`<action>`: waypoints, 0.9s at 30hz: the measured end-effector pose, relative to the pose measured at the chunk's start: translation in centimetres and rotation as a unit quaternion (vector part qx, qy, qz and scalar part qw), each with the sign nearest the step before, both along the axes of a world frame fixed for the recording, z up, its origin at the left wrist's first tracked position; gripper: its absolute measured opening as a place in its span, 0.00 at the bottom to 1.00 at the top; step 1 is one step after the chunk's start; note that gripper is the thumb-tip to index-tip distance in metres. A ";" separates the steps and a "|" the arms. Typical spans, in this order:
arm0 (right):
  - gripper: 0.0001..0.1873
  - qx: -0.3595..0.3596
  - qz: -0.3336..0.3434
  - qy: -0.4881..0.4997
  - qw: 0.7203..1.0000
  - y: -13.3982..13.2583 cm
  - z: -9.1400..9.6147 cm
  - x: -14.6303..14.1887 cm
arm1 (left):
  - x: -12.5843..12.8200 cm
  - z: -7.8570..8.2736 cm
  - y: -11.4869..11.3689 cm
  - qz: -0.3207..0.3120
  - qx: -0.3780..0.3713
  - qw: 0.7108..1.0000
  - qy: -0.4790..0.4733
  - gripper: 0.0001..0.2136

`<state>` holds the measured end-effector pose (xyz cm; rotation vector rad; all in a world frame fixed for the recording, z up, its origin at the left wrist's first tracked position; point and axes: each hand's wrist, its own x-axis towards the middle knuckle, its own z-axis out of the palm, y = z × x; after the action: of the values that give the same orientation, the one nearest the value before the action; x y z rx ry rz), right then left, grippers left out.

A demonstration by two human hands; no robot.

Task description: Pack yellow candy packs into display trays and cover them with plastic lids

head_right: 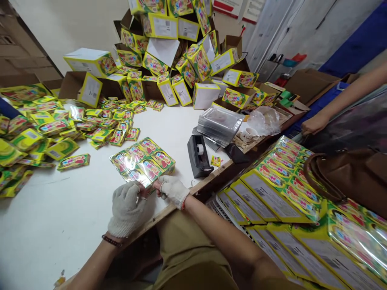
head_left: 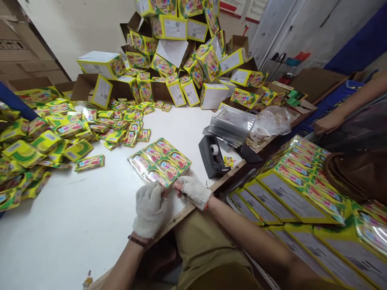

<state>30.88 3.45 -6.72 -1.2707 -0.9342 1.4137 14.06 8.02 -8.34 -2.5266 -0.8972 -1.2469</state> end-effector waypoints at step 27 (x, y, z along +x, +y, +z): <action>0.34 -0.088 -0.149 0.103 0.980 0.1 -3.6 0.8 | -2.1 3.5 11.0 0.173 -0.248 0.946 -0.119 0.20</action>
<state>31.70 3.59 -10.27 -1.3041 -0.4653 1.3792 11.98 19.03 -4.87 -2.4140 -1.8251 -1.3575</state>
